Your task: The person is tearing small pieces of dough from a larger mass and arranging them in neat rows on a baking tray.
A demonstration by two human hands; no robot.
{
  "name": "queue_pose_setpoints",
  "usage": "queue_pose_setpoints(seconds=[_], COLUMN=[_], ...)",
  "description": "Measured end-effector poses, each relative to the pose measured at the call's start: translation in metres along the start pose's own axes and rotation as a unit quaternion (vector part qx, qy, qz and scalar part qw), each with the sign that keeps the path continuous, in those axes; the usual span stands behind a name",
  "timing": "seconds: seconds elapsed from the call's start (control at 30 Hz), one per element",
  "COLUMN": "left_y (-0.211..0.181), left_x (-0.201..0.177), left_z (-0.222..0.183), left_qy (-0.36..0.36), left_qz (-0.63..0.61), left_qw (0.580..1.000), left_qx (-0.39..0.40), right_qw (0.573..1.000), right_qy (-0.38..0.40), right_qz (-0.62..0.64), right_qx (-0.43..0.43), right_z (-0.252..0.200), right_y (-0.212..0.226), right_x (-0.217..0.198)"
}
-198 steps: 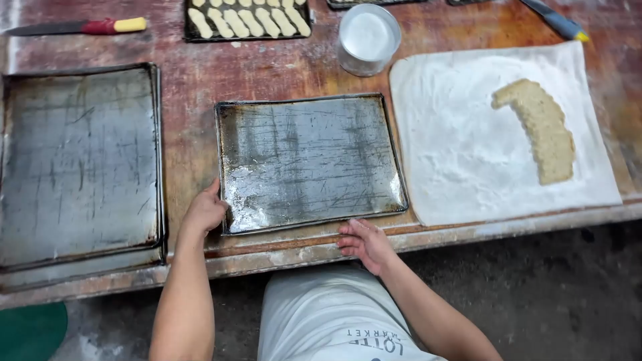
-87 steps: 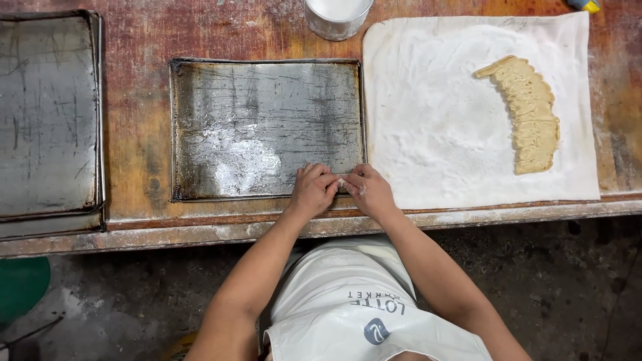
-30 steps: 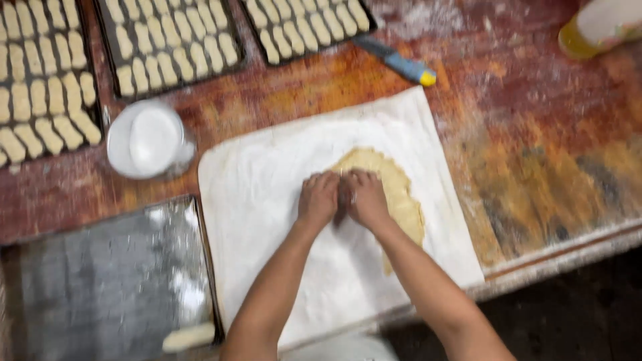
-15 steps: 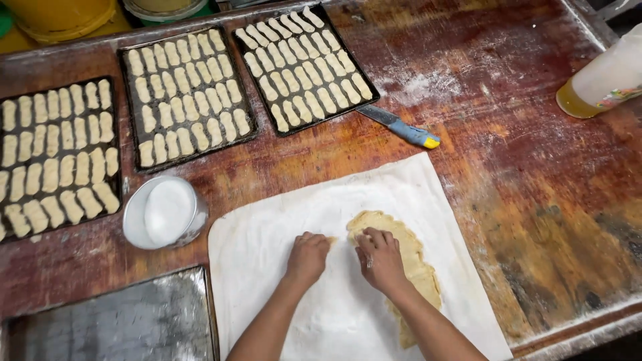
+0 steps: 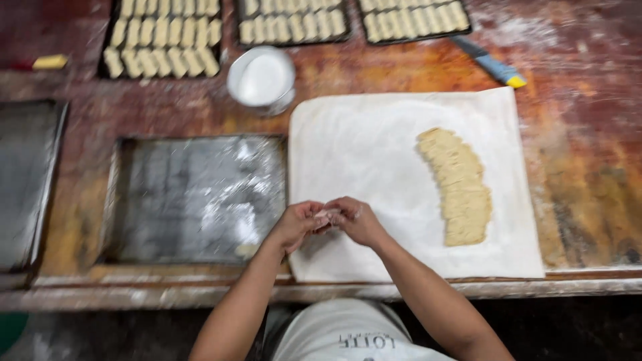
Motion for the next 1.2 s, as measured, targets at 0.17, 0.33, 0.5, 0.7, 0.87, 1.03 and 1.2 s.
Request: queue_pose_setpoints(seconds=[0.17,0.33,0.5,0.7,0.87,1.03,1.2], left_y=[-0.019,-0.047,-0.034,-0.036,-0.043,-0.043,-0.059], left_x=[-0.089,-0.127,-0.141,-0.142,-0.137,-0.137,-0.078], left_z=[-0.044,-0.077,-0.082,-0.082,-0.092,-0.104,-0.150], left_qy=[-0.071,-0.114,-0.105,-0.068,-0.070,-0.071,0.057], left_qz=[0.159,0.415,0.618,0.615,0.611,0.628,0.718], left_qw=[0.982,0.900,0.762,0.763,0.744,0.711,0.679], left_qx=[0.078,0.070,0.165,0.186,0.261,0.309,0.139], right_qw=[0.994,0.994,0.974,0.951,0.911,0.845,0.844], right_qy=[0.013,-0.003,-0.011,-0.020,-0.051,-0.098,0.061], right_qz=[0.096,0.034,-0.206,-0.307,-0.403,-0.512,-0.533], right_qx=[0.053,0.099,0.093,0.020,-0.064,-0.118,0.022], right_z=[0.020,0.033,0.042,0.029,0.018,0.000,-0.022], right_y=[0.017,0.030,-0.001,0.004,0.007,0.026,0.051], right_x=[0.088,0.133,0.161,0.171,0.180,0.190,0.223])
Point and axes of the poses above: each hand's wrist, its own z-axis towards the middle knuckle, its own x-axis out of the palm, y = z × x, the point moved 8 cm from there along z, towards the middle knuckle, and after that the axes turned 5 degrees about y, right-handed, at the moved point
